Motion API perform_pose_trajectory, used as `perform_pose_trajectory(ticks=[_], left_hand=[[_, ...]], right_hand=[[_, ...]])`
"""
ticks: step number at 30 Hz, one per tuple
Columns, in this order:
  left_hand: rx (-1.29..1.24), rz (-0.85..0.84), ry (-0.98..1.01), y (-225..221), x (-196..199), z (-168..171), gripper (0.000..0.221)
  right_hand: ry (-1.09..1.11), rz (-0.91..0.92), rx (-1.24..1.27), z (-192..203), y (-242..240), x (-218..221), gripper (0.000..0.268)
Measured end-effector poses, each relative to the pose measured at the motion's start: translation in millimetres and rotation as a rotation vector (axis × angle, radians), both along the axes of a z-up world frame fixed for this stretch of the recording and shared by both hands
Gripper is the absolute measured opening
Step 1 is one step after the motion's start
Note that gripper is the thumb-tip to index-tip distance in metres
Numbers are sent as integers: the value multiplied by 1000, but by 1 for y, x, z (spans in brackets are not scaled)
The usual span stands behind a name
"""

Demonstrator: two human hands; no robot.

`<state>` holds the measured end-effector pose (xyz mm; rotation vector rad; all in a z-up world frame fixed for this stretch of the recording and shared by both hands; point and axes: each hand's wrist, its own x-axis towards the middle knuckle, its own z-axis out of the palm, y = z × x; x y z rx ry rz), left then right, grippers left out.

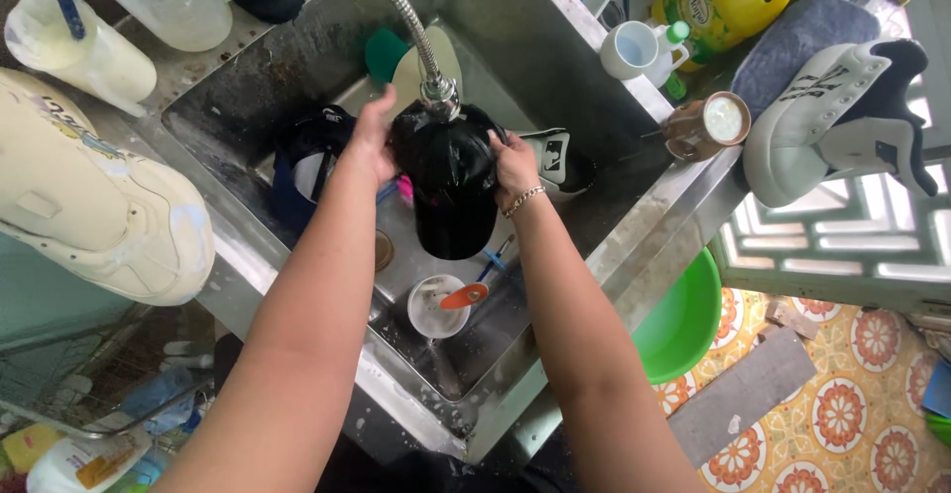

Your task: Scrubbing and rinsing a black cap in a workshop sink using a brush and detergent.

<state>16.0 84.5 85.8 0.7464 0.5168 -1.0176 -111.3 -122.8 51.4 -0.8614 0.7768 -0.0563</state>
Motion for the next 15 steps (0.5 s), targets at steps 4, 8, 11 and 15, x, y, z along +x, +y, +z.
perform_pose_trajectory(ticks=[4,8,11,15], left_hand=[[110,-137,-135,-5,-4,-20,53],[75,-60,-103,-9,-1,-57,35],[-101,5,-83,-12,-4,-62,33],[-41,117,56,-21,-8,-31,47]], right_hand=[[-2,21,-186,-7,-3,11,21],[62,-12,-224,-1,-3,22,34],[92,-23,-352,14,-2,25,41],[329,-2,-414,51,-2,29,55]])
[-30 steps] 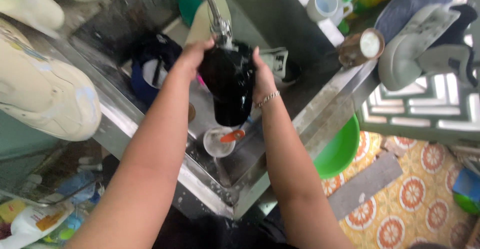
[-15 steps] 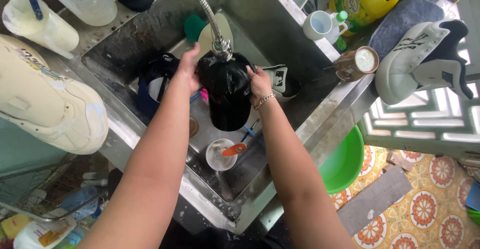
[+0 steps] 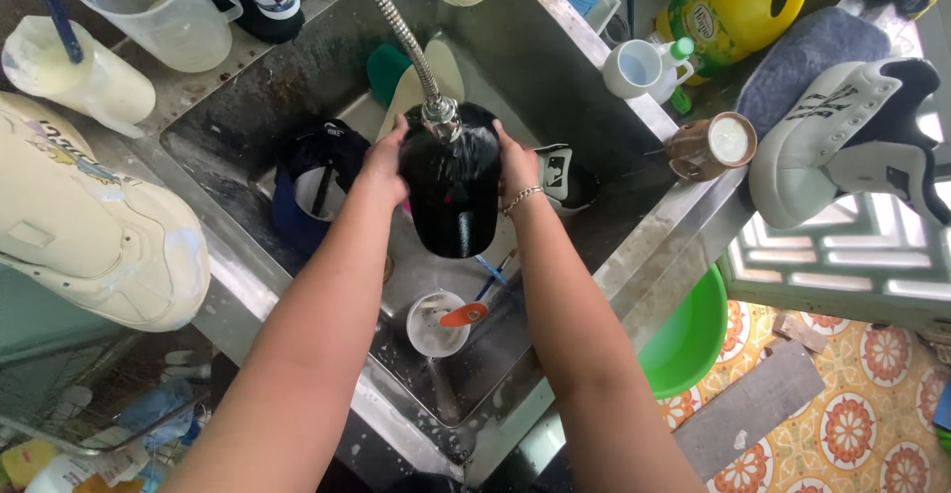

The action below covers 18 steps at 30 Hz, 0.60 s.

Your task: Scrubbing and rinsing a black cap in a workshop sink using a brush and detergent.

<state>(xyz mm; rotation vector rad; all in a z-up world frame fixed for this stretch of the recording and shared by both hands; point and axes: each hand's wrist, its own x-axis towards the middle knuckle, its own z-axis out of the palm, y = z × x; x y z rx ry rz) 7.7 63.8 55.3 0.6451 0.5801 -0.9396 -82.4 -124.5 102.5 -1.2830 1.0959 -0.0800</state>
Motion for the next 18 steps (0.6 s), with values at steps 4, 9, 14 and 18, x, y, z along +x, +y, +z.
perform_pose_trajectory(ticks=[4,9,14,18], left_hand=[[197,172,29,0,7,-15,50],[125,246,-3,9,14,-7,57],[-77,193,-116,7,9,0,53],[-76,188,-100,-2,6,-14,47]], right_hand=[[126,56,380,10,4,1,66],[-2,309,266,-15,7,0,63],[-160,154,383,13,13,-1,59],[-287,152,301,9,6,-5,60]])
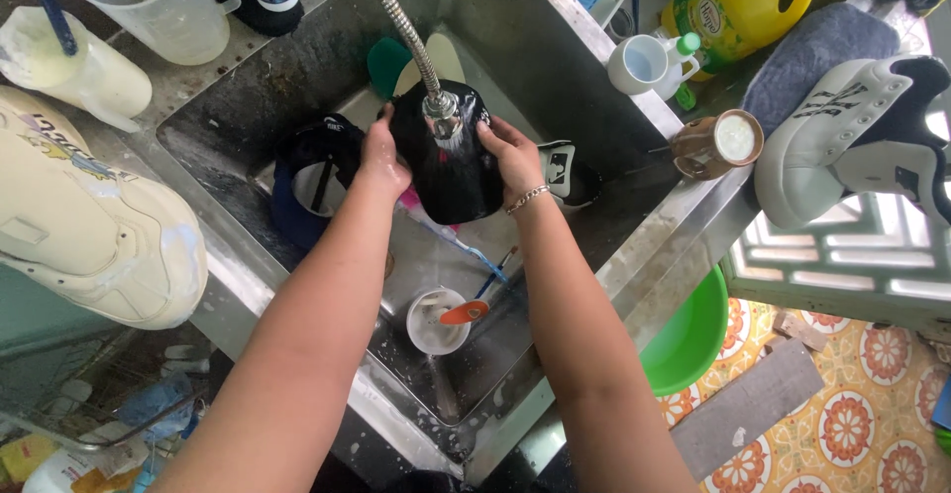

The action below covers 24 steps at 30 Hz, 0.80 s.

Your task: Scrubbing and rinsing a black cap in a workshop sink using a brush and detergent.

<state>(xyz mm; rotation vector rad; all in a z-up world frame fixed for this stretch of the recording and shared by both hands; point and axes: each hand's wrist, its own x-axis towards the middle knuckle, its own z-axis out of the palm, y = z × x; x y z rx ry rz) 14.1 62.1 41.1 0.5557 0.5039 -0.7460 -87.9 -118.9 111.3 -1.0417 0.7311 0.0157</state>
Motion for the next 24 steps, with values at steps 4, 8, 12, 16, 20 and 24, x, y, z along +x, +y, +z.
perform_pose_trajectory(ticks=[4,8,12,16,20,24], left_hand=[[-90,-5,-17,-10,-5,1,48],[10,7,61,-18,-9,-25,37],[34,22,82,-22,-15,-37,29],[10,9,39,-26,-28,3,34],[53,-51,102,-25,-37,48,54],[-65,32,66,-30,-39,3,56]], right_hand=[[-37,-4,-106,5,-9,-5,63],[60,-44,-171,26,-13,-9,67],[136,-89,-217,30,-16,-13,62],[107,-70,-228,17,-22,-20,58],[139,-42,-195,-3,-30,-25,47],[89,-56,-139,-44,-40,-31,44]])
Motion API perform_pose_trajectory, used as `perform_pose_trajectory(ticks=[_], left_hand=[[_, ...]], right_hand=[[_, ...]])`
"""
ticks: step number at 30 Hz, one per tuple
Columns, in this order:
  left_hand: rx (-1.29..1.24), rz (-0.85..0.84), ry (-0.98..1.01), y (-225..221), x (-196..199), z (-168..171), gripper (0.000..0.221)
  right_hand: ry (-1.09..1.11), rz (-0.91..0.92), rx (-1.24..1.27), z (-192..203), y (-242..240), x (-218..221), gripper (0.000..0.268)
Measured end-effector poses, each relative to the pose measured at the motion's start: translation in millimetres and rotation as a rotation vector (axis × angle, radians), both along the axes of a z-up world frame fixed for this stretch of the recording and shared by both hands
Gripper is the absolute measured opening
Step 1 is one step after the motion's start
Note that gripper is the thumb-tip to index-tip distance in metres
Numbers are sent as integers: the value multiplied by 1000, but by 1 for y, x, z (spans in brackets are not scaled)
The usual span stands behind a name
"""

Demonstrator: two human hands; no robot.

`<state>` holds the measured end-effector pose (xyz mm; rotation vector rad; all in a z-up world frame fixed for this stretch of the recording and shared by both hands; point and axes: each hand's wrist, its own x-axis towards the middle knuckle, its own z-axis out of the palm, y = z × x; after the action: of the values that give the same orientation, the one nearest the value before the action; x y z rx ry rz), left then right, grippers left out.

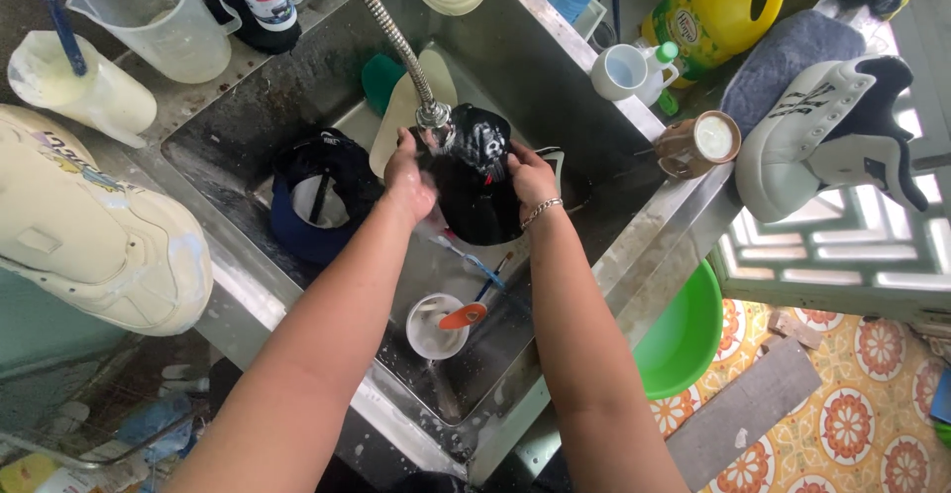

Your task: Scrubbing and rinsing a black cap in a workshop sink using a brush and detergent.

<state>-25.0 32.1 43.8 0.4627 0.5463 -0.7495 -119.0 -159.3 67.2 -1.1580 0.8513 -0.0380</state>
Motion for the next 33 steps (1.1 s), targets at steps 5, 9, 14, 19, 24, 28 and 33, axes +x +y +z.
perform_pose_trajectory(ticks=[5,9,14,19,24,28,33], left_hand=[[-4,18,-126,4,-10,7,25],[-83,44,-267,10,-12,42,16],[-149,76,-310,2,-8,9,21],[3,38,-226,-8,-17,14,48],[84,54,-237,-9,-14,39,51],[233,120,-59,-1,1,56,48],[1,-25,-154,10,25,-17,33]], right_hand=[[120,-29,-100,39,18,-5,43],[289,126,-141,81,50,-7,55],[2,386,-381,73,68,-28,116],[-263,639,-1047,71,90,-41,166],[144,732,-953,62,82,-37,135],[183,728,-1111,47,73,-34,107],[-19,359,-1072,64,71,-20,25]])
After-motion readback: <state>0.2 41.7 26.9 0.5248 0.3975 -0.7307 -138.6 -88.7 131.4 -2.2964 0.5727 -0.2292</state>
